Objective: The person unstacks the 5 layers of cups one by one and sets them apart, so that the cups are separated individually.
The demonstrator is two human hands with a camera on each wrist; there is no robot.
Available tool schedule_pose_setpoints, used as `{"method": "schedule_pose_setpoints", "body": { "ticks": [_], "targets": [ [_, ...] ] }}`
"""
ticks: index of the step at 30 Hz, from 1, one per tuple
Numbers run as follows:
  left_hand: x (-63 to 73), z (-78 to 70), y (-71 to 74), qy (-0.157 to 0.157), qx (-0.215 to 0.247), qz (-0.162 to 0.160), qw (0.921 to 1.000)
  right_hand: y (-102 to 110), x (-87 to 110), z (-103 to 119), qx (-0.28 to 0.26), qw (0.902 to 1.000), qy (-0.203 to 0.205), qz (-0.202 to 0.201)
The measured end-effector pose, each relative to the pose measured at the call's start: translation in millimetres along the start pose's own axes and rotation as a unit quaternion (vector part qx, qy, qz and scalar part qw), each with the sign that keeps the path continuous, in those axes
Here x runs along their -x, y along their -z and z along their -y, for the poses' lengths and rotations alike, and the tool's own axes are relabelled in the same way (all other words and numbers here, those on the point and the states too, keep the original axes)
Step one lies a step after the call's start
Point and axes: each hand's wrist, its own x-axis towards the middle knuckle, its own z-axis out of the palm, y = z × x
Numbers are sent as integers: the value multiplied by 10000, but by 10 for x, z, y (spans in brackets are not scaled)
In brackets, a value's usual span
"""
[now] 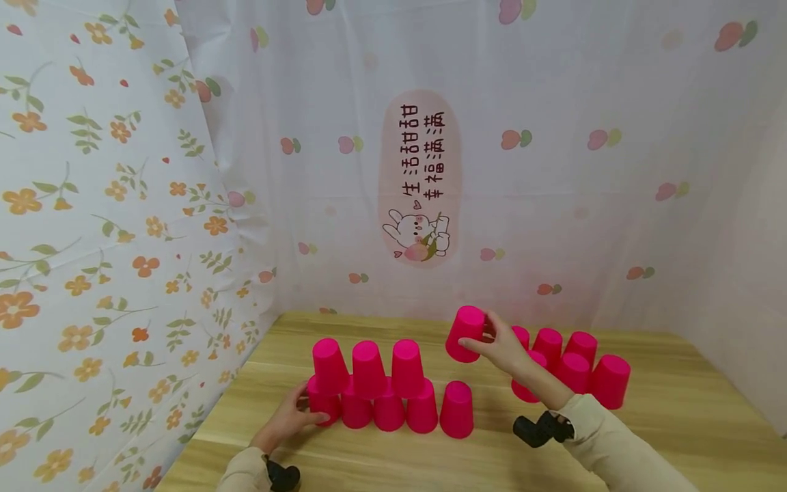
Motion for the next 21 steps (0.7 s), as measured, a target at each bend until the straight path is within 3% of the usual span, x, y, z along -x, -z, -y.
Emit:
{"method": "schedule_pose_setpoints", "body": {
  "ticks": [4, 8, 14, 21],
  "targets": [
    [1, -1, -1, 27, -96, -26, 9999, 83, -117, -141, 199, 9976, -304, -582],
    [-22, -6, 2, 0, -111, 3, 9999, 33, -194, -353, 550, 9910, -788, -932],
    [-44, -18, 3, -139, -52, 105, 9998, -124, -258, -673, 1167, 9807, -1056, -1159],
    [-21, 6, 16, -185, 93, 174, 9996, -241, -268, -935, 1446, 9730, -1299, -1247]
  ]
}}
